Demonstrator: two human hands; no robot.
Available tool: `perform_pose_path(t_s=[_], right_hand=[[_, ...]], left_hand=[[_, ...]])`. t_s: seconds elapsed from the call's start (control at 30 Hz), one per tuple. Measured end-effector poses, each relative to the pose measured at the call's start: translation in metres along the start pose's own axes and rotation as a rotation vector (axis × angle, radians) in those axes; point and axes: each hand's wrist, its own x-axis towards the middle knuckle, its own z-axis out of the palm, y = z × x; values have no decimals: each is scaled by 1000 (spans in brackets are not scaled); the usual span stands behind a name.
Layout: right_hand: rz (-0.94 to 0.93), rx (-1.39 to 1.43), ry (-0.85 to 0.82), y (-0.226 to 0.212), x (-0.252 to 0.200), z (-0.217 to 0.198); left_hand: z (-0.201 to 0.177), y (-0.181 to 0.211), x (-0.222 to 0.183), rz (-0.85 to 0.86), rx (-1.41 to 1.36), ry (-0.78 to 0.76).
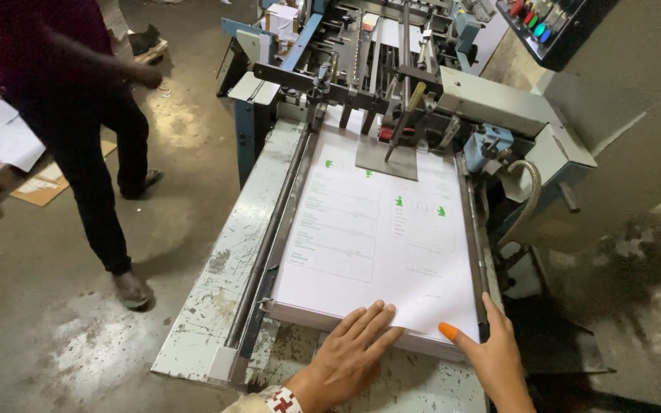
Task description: The person repeatedly feeds a stack of white printed sheets into a printing machine, aligning them with both hands and guiding them through the feed mechanism. The person maintains the stack and ensures each sheet enters the machine in sequence.
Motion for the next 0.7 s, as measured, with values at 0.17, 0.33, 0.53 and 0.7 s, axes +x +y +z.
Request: perform_pose_path(t_s=[0.17, 0.33, 0.53, 0.7], right_hand=[[-67, 88, -3, 16, 10, 4], [-67, 75, 12, 12, 9, 5], [-46, 18, 43, 8, 5, 5], [-69, 1, 56, 11, 6, 5]], left_hand=[[4, -2, -3, 7, 589, -53], [-1, 0, 0, -16, -32, -49], [-6, 1, 1, 4, -61, -67], [3, -2, -1, 8, 11, -33]])
